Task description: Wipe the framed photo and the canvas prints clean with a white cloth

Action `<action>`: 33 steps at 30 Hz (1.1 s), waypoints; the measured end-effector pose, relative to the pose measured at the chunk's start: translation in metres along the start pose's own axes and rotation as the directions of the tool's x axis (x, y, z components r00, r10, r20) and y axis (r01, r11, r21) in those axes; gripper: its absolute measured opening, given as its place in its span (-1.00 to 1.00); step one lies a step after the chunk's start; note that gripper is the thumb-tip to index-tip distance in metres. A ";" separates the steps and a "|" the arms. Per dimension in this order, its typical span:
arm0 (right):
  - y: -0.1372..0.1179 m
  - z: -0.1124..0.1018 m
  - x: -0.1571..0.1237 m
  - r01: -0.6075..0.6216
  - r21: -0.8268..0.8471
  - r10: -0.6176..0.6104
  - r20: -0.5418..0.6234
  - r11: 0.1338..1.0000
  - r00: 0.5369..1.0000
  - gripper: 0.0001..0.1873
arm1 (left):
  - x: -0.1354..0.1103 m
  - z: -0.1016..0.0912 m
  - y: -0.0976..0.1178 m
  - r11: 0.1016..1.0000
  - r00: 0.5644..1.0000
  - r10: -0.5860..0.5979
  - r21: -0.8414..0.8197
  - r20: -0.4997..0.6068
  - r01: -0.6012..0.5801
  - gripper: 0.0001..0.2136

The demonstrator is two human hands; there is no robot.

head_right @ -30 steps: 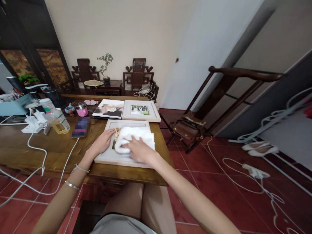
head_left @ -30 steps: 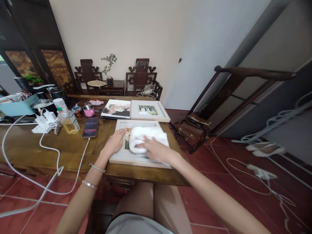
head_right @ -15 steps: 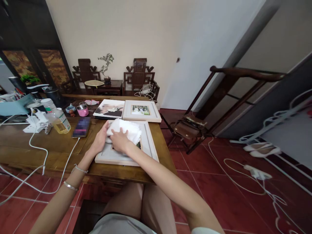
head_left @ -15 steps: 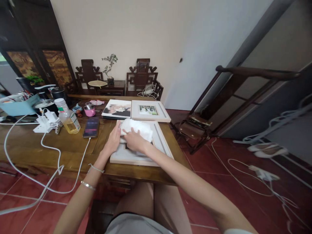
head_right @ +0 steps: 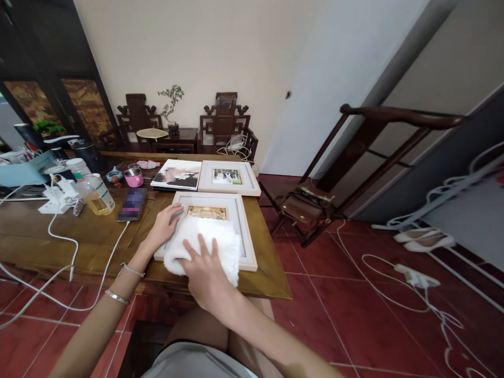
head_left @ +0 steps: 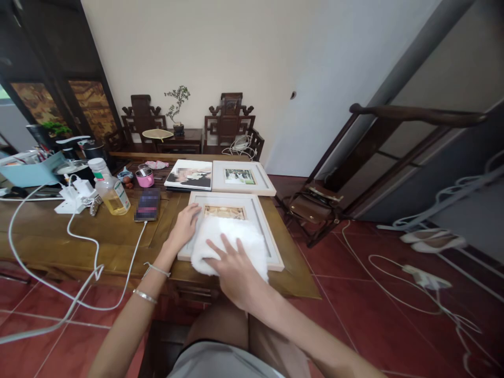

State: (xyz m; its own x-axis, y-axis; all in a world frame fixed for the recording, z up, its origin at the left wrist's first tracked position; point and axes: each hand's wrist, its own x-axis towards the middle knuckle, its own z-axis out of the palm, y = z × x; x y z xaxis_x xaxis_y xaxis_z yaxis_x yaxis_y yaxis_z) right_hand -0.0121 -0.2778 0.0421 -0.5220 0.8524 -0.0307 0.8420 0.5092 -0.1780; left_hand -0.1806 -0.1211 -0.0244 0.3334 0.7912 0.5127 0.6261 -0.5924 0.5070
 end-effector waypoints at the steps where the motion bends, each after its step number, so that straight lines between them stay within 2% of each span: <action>1: 0.008 -0.001 -0.009 -0.026 -0.001 0.026 -0.006 1.000 1.000 -0.33 | 0.000 0.002 -0.002 1.000 1.000 0.008 0.018 0.010 -0.008 -0.66; 6: 0.056 -0.009 -0.056 -0.161 -0.038 0.161 0.004 0.986 0.987 -0.27 | 0.001 0.007 -0.009 0.996 0.999 0.027 0.088 0.027 -0.029 -0.69; 10: 0.097 -0.003 -0.068 -0.141 -0.005 0.140 -0.059 0.990 0.988 -0.27 | 0.002 0.006 -0.006 0.989 0.998 0.032 0.143 0.051 -0.039 -0.69; 13: 0.125 -0.004 -0.045 -0.177 0.002 0.175 -0.144 0.984 0.974 -0.31 | 0.003 0.003 -0.002 0.986 0.995 0.043 0.154 0.095 -0.058 -0.69; 17: 0.154 -0.021 0.012 -0.286 -0.060 0.255 -0.301 0.956 0.919 -0.29 | 0.004 -0.001 -0.002 0.988 0.992 0.037 0.146 0.118 -0.054 -0.65; 19: 0.161 -0.028 0.038 -0.292 -0.142 0.236 -0.315 0.946 0.919 -0.25 | 0.003 -0.001 -0.004 0.988 0.991 0.040 0.146 0.125 -0.058 -0.62; 22: 0.161 -0.026 0.060 -0.237 -0.229 0.184 -0.228 0.944 0.956 -0.27 | 0.001 0.003 -0.008 0.983 0.992 0.047 0.171 0.120 -0.067 -0.60; 25: 0.151 -0.017 0.056 -0.202 -0.260 0.165 -0.156 0.944 0.974 -0.32 | 0.000 0.007 -0.011 0.978 0.994 0.040 0.199 0.098 -0.058 -0.60; 29: 0.122 -0.017 0.018 -0.117 -0.245 0.105 -0.064 0.962 0.992 -0.33 | -0.001 0.009 -0.010 0.980 0.992 0.049 0.185 0.119 -0.071 -0.54; 33: 0.082 -0.028 -0.031 -0.019 -0.140 0.023 0.024 0.990 0.999 -0.31 | -0.003 0.004 -0.006 0.989 0.989 0.055 0.126 0.138 -0.072 -0.45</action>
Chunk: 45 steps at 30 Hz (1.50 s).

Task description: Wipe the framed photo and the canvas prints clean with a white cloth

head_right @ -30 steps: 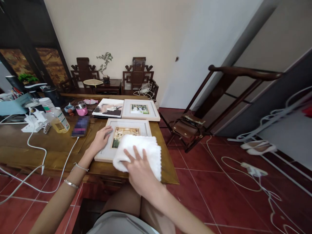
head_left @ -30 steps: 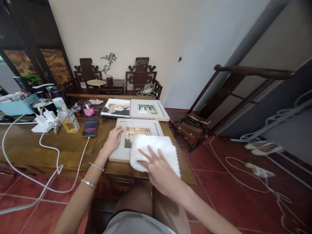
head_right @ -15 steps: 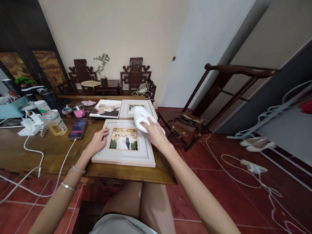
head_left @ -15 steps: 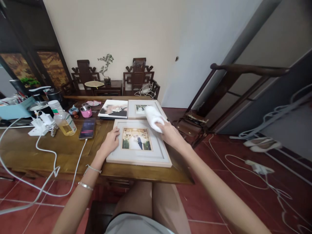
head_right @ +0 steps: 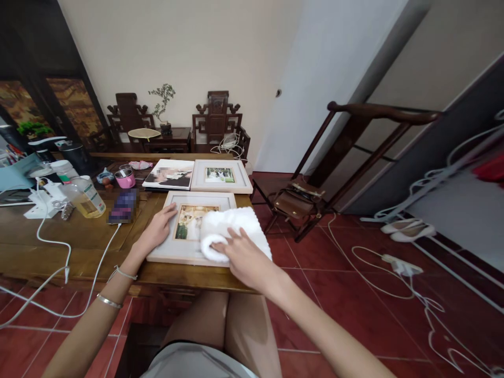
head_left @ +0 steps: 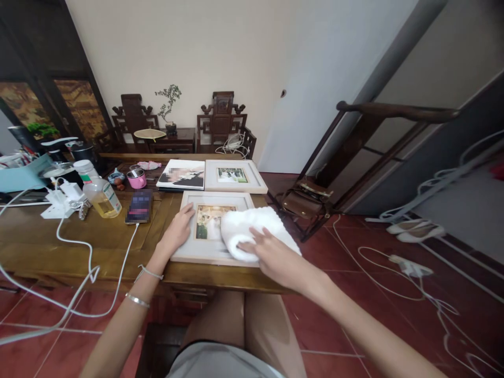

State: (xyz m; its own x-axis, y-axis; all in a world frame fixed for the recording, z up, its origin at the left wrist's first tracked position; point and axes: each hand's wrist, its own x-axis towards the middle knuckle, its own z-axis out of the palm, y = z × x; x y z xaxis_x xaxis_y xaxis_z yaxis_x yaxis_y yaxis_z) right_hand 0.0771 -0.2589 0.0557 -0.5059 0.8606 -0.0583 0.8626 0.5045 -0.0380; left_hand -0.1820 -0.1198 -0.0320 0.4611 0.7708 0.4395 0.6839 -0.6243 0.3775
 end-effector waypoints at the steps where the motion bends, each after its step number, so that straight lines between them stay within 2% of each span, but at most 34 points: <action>1: -0.007 -0.002 -0.009 0.012 0.027 -0.012 0.015 1.000 1.000 -0.30 | 0.000 -0.002 0.002 1.000 1.000 -0.003 -0.012 0.005 0.003 -0.45; 3: -0.016 -0.002 -0.017 0.012 0.058 -0.013 0.026 0.998 1.000 -0.26 | -0.001 -0.004 0.005 1.000 1.000 -0.013 -0.023 0.013 0.014 -0.48; 5: -0.014 0.003 -0.011 -0.011 0.057 0.011 -0.005 0.998 1.000 -0.24 | 0.000 -0.006 0.009 1.000 1.000 -0.013 -0.018 0.029 0.013 -0.56; 7: -0.004 0.010 0.009 -0.052 0.033 0.054 -0.057 0.998 0.997 -0.25 | 0.001 -0.007 0.011 1.000 0.999 -0.005 -0.007 0.053 0.005 -0.61; 11: 0.028 0.019 0.067 -0.167 -0.029 0.159 -0.169 0.986 0.973 -0.29 | 0.003 -0.007 0.010 1.000 0.997 0.000 0.010 0.079 -0.001 -0.60; 13: 0.041 0.020 0.091 -0.204 -0.058 0.189 -0.198 0.977 0.962 -0.33 | 0.003 -0.006 0.008 1.000 0.997 -0.010 0.024 0.082 0.008 -0.55; 15: 0.047 0.018 0.103 -0.202 -0.079 0.184 -0.191 0.976 0.964 -0.37 | 0.003 -0.005 0.006 0.999 0.997 -0.030 0.029 0.078 0.028 -0.49; 18: 0.040 0.014 0.091 -0.137 -0.078 0.127 -0.115 0.988 0.985 -0.36 | 0.003 -0.003 0.006 0.998 0.996 -0.054 0.016 0.066 0.053 -0.43; 21: 0.019 0.004 0.051 -0.035 -0.009 0.035 0.015 0.999 0.999 -0.31 | 0.002 -0.002 0.007 0.998 0.996 -0.065 -0.001 0.059 0.066 -0.43; 24: -0.007 -0.011 0.007 0.037 0.108 -0.050 0.119 0.993 0.992 -0.23 | 0.002 -0.002 0.009 0.997 0.995 -0.076 -0.005 0.067 0.077 -0.44; 27: -0.029 -0.015 -0.015 0.077 0.211 -0.100 0.100 0.974 0.990 -0.19 | 0.002 -0.003 0.011 0.998 0.996 -0.068 -0.003 0.065 0.068 -0.47; 29: -0.034 -0.008 -0.011 0.083 0.233 -0.097 0.051 0.969 0.994 -0.20 | 0.002 -0.004 0.011 0.999 0.997 -0.044 -0.007 0.060 0.044 -0.49; 31: -0.029 0.003 0.006 0.049 0.208 -0.052 0.008 0.977 0.999 -0.22 | 0.003 -0.004 0.011 1.000 0.998 -0.026 -0.003 0.062 0.026 -0.50; 34: -0.001 0.017 0.045 -0.055 0.118 0.066 -0.098 0.991 0.993 -0.25 | 0.003 -0.003 0.011 1.000 0.997 -0.025 0.014 0.066 0.025 -0.51; 36: 0.021 0.021 0.073 -0.150 0.048 0.156 -0.195 0.988 0.968 -0.27 | 0.003 -0.003 0.011 0.999 0.997 -0.029 0.021 0.074 0.027 -0.52; 38: 0.040 0.021 0.096 -0.213 -0.013 0.204 -0.238 0.977 0.950 -0.30 | 0.003 -0.003 0.011 0.999 0.996 -0.035 0.016 0.080 0.033 -0.54; 41: 0.049 0.021 0.111 -0.194 -0.070 0.179 -0.177 0.978 0.968 -0.34 | 0.003 -0.003 0.012 0.999 0.996 -0.045 -0.006 0.080 0.045 -0.59; 43: 0.044 0.018 0.105 -0.140 -0.065 0.133 -0.101 0.988 0.986 -0.34 | 0.003 -0.003 0.011 0.999 0.996 -0.047 -0.011 0.080 0.049 -0.61; 45: 0.033 0.011 0.088 -0.085 -0.026 0.085 -0.018 0.996 0.996 -0.31 | 0.003 -0.002 0.011 0.999 0.996 -0.047 -0.008 0.078 0.048 -0.62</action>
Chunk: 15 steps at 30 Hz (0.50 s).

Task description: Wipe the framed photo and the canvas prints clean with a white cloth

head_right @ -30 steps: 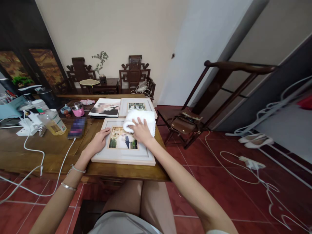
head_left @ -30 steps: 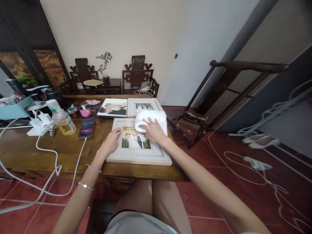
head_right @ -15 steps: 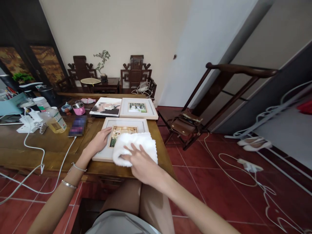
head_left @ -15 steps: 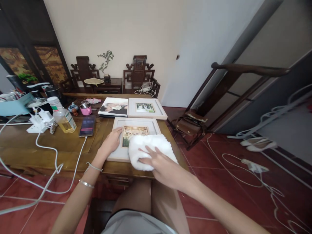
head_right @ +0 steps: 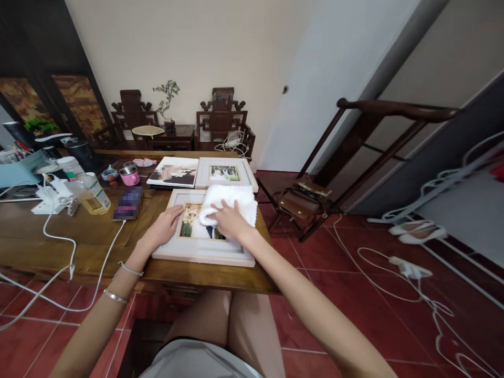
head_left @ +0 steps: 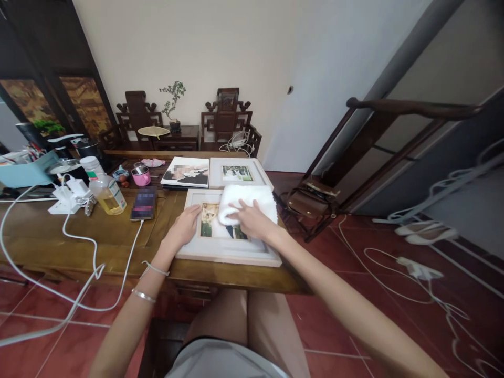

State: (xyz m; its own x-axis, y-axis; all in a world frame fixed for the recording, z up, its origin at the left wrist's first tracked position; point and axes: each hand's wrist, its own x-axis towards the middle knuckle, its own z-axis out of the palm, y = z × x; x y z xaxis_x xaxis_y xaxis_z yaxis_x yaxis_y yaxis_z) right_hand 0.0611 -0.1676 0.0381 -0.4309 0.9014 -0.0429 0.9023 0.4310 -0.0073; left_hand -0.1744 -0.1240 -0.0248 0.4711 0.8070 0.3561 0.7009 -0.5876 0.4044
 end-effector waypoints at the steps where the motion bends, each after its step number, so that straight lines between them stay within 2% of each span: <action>1: -0.005 -0.006 -0.012 0.026 0.029 -0.028 0.050 0.999 0.998 -0.30 | 0.000 0.000 0.000 1.000 1.000 0.001 0.002 -0.002 -0.001 -0.62; 5: -0.025 -0.039 -0.064 0.117 0.178 -0.154 0.212 0.977 0.965 -0.30 | 0.000 0.001 -0.001 1.000 1.000 -0.001 -0.001 -0.005 0.001 -0.61; 8: -0.036 -0.051 -0.086 0.167 0.253 -0.222 0.211 0.953 0.952 -0.28 | -0.001 0.001 0.000 1.000 1.000 -0.007 -0.006 -0.003 0.007 -0.61; 11: -0.041 -0.036 -0.083 0.164 0.244 -0.206 0.157 0.956 0.966 -0.23 | 0.000 0.001 0.001 1.000 1.000 -0.004 -0.003 0.003 0.004 -0.62; 15: -0.022 -0.004 -0.047 0.115 0.163 -0.117 0.008 0.980 0.993 -0.23 | 0.000 -0.002 0.001 1.000 1.000 0.016 0.000 0.013 -0.016 -0.62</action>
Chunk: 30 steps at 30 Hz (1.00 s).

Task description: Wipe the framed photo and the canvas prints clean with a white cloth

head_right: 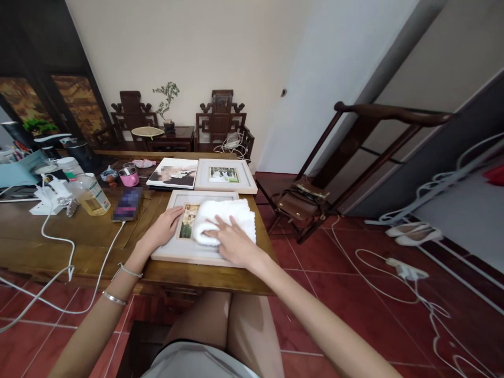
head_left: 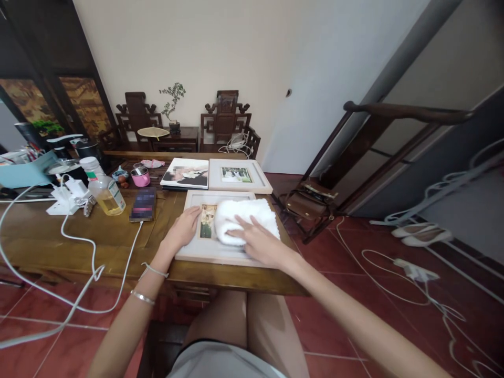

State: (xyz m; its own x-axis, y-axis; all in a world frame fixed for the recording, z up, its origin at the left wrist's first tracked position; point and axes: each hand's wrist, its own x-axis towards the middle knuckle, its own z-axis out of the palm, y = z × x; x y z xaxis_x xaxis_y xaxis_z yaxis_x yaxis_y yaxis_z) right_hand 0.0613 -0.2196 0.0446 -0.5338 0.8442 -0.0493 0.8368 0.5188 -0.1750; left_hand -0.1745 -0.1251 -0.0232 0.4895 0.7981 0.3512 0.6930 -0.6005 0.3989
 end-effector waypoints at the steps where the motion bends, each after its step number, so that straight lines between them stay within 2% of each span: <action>1: 0.011 0.003 0.011 -0.025 -0.032 0.024 -0.045 0.999 0.999 -0.23 | 0.000 -0.001 0.000 1.000 1.000 0.004 0.001 -0.001 -0.004 -0.62; 4: 0.040 0.003 0.045 -0.138 -0.135 0.115 -0.165 0.981 0.980 -0.25 | -0.001 -0.002 0.001 1.000 1.000 -0.003 -0.002 -0.008 0.003 -0.63; 6: 0.050 0.001 0.063 -0.196 -0.179 0.160 -0.200 0.964 0.967 -0.29 | -0.002 -0.002 0.001 1.000 1.000 -0.017 -0.010 -0.005 0.017 -0.63; 9: 0.046 -0.001 0.068 -0.181 -0.188 0.158 -0.134 0.965 0.978 -0.32 | -0.002 -0.001 0.001 0.999 0.999 -0.036 -0.015 0.003 0.036 -0.63; 13: 0.011 -0.010 0.031 -0.048 -0.067 0.053 0.074 0.997 0.996 -0.27 | -0.001 0.001 -0.001 0.999 0.999 -0.036 -0.011 0.007 0.036 -0.62; 17: -0.032 -0.034 -0.020 0.068 0.082 -0.087 0.256 0.994 0.963 -0.26 | -0.001 0.002 -0.001 0.999 0.999 -0.042 -0.002 0.008 0.042 -0.62; 19: -0.045 -0.040 -0.033 0.081 0.100 -0.107 0.300 0.992 0.948 -0.24 | -0.002 0.002 -0.001 0.999 0.999 -0.041 0.000 0.007 0.041 -0.62; 21: -0.047 -0.034 -0.031 0.088 0.099 -0.112 0.274 0.991 0.955 -0.22 | -0.001 0.002 -0.001 0.999 0.999 -0.035 -0.002 0.008 0.035 -0.62; 23: -0.036 -0.019 -0.016 0.092 0.072 -0.104 0.181 0.993 0.978 -0.19 | -0.001 0.002 -0.001 1.000 1.000 -0.027 -0.008 0.008 0.027 -0.62; 27: 0.007 0.007 0.039 -0.014 -0.082 0.012 -0.024 0.996 1.000 -0.21 | -0.001 0.003 -0.002 1.000 1.000 -0.017 -0.025 -0.007 0.016 -0.63; 30: 0.029 0.009 0.082 -0.120 -0.177 0.102 -0.107 0.977 0.989 -0.26 | -0.001 0.003 -0.003 0.999 1.000 -0.012 -0.037 -0.010 0.012 -0.64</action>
State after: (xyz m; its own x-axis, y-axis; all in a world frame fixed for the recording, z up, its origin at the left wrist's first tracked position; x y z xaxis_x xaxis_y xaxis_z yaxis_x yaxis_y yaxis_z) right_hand 0.0410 -0.1367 0.0269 -0.4294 0.9023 0.0384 0.9031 0.4294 0.0089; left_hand -0.1753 -0.1245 -0.0274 0.4755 0.8049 0.3551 0.6786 -0.5924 0.4342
